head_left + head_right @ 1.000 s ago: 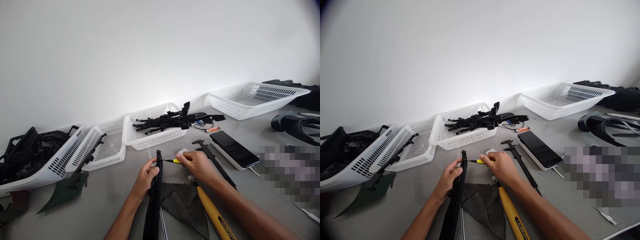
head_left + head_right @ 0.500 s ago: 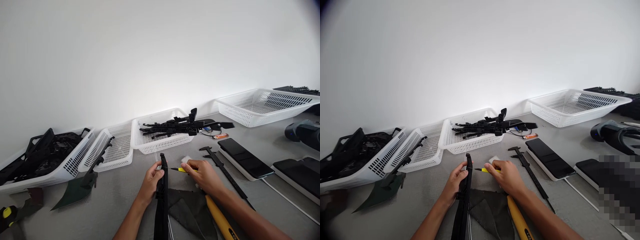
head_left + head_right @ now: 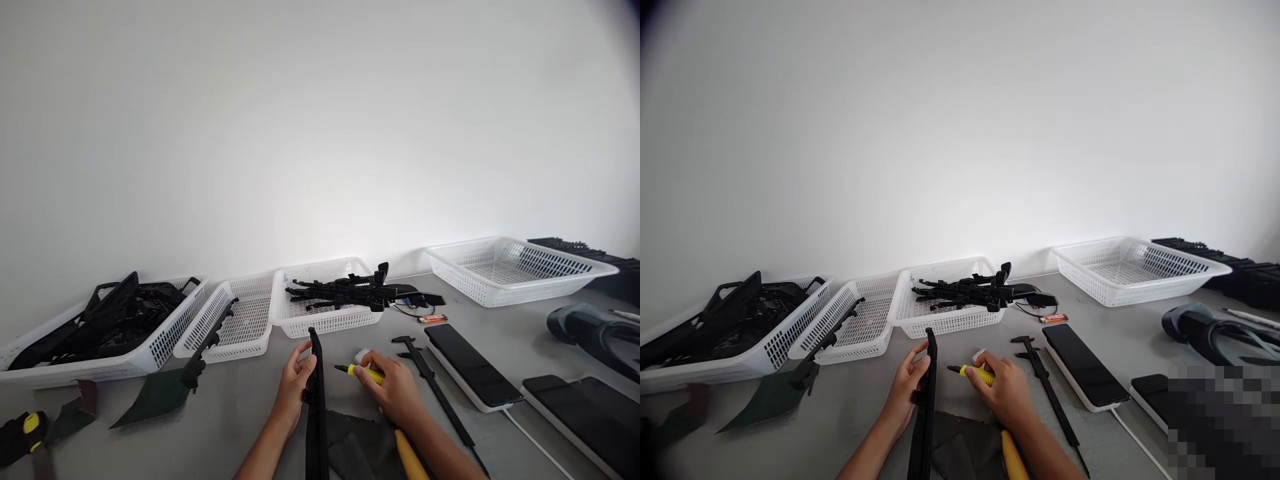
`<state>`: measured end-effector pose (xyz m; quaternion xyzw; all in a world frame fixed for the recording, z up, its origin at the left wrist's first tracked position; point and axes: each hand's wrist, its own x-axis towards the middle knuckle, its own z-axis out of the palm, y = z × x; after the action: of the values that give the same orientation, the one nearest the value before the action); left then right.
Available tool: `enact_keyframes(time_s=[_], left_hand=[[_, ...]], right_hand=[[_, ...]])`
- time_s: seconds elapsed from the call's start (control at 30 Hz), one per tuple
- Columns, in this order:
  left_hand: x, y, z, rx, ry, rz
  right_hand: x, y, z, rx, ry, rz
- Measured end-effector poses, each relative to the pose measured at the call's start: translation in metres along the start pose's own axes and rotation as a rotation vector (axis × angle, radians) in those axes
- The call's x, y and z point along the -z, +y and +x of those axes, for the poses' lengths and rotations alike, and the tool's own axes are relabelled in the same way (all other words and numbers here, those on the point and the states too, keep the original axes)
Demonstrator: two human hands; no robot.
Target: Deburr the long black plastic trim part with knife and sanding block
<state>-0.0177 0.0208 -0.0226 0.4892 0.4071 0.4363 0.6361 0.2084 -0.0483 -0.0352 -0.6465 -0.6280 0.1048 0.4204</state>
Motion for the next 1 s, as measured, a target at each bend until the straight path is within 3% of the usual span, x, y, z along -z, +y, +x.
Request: enact_keyframes(time_s=[0.43, 1.0], left_hand=[[-0.004, -0.004, -0.003, -0.161, 0.080, 0.083], [-0.014, -0.004, -0.010, -0.158, 0.102, 0.007]], right_hand=[[-0.002, -0.003, -0.006, 0.131, -0.042, -0.035], [-0.012, 0.012, -0.011, 0.201, 0.009, 0.048]])
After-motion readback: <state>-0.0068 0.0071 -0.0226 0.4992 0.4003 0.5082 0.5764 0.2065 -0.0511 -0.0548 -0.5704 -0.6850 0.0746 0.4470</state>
